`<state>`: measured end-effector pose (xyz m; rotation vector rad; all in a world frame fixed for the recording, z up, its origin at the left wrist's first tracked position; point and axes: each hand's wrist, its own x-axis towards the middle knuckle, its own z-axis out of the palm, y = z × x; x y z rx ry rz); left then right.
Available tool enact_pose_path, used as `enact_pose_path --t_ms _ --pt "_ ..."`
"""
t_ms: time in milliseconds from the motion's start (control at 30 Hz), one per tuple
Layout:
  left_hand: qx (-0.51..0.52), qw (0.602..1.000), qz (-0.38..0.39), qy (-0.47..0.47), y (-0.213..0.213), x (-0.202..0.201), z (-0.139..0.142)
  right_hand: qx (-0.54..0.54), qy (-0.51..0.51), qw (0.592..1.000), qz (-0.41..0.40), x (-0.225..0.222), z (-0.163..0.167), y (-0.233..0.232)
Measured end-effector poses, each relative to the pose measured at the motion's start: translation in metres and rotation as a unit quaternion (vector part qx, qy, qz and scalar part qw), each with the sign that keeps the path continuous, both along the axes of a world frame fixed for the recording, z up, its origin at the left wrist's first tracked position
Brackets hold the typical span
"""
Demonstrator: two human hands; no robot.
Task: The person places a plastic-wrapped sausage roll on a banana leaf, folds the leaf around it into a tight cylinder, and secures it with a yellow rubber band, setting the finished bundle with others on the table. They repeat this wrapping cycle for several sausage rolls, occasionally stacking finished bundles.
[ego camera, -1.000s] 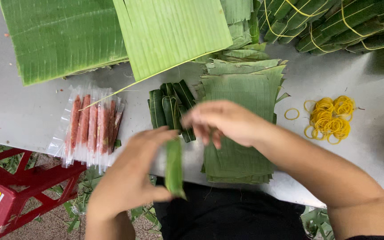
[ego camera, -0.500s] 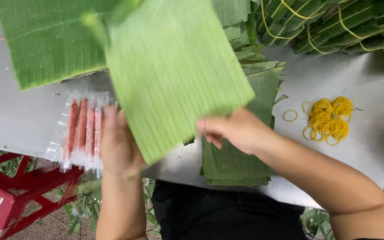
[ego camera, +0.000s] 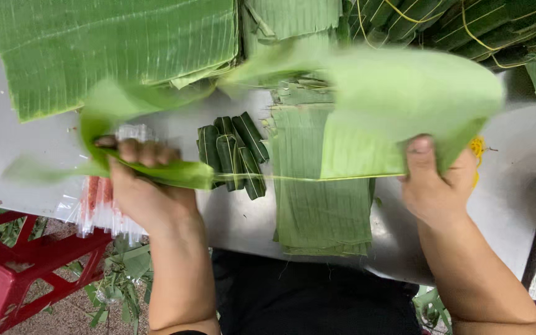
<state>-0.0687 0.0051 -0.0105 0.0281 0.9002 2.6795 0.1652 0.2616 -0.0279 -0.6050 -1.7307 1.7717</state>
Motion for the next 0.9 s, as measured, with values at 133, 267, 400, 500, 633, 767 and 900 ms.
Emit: enact_pose_path --t_ms 133,267,400,500,633,767,900 --pt "-0.172 0.982 -0.078 0.006 0.024 0.017 -0.003 -0.004 0.065 0.992 0.112 -0.015 0.006 -0.008" --pt "-0.101 0.941 -0.181 -0.269 0.057 0.060 -0.023 0.159 -0.323 0.901 0.241 -0.028 0.011 -0.018" --pt "-0.355 0.875 -0.322 0.070 0.045 0.080 -0.022 0.037 -0.173 0.949 0.263 -0.021 0.016 -0.012" --pt "-0.455 0.786 -0.390 0.150 0.042 0.089 -0.017 -0.193 -0.166 0.931 0.260 -0.017 0.013 -0.013" --pt "-0.470 0.827 -0.283 0.120 0.046 0.079 -0.012 -0.449 0.127 0.819 0.334 -0.014 0.008 -0.006" --pt "-0.129 0.989 -0.045 -0.050 0.040 0.046 -0.001 -0.357 0.307 0.844 0.256 0.003 0.024 0.023" --pt "-0.189 0.971 -0.144 -0.019 0.049 0.052 0.000 -0.166 0.251 0.924 0.237 0.002 0.044 0.017"
